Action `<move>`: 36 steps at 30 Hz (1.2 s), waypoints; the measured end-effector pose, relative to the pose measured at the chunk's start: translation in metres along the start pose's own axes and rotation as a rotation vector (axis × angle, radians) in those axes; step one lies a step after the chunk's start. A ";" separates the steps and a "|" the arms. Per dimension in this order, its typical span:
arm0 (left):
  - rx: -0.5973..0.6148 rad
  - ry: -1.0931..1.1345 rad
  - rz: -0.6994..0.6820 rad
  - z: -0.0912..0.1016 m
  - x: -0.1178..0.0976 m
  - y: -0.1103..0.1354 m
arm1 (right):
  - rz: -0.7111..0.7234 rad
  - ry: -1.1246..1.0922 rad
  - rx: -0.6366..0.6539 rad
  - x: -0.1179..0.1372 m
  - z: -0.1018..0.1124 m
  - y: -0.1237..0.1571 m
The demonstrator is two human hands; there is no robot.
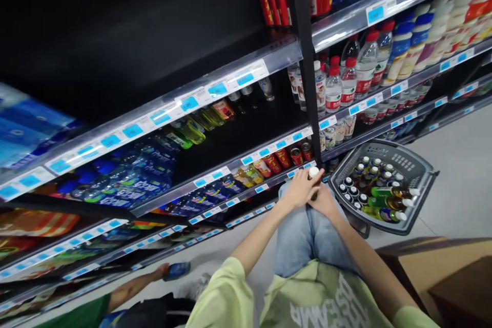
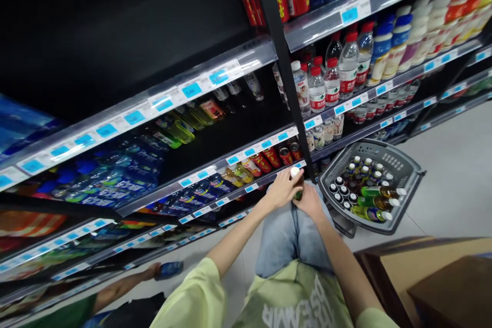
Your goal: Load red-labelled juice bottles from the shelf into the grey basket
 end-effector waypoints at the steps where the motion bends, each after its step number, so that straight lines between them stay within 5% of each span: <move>1: -0.038 0.092 0.018 -0.002 0.011 -0.006 | -0.003 0.011 0.009 -0.001 0.002 -0.001; 5: -0.336 0.571 0.207 -0.015 0.065 -0.018 | -0.051 0.057 0.030 -0.001 0.007 -0.003; 8: -0.538 0.922 0.407 -0.043 0.100 -0.012 | -0.066 0.098 0.039 0.003 0.007 -0.005; 13: -0.751 1.392 0.689 -0.084 0.131 0.006 | -0.040 0.123 0.047 0.014 0.011 -0.006; 36: -0.945 1.781 0.717 -0.093 0.129 0.012 | -0.036 0.129 0.006 0.008 0.013 -0.009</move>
Point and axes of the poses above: each hand's wrist, its own y-axis away from the middle knuckle, its own z-axis out of the back of the hand, x = y × z, the point moved 8 cm from there along -y, towards the middle knuckle, and after that the axes turned 6 degrees about -z, right-handed, at the moved point
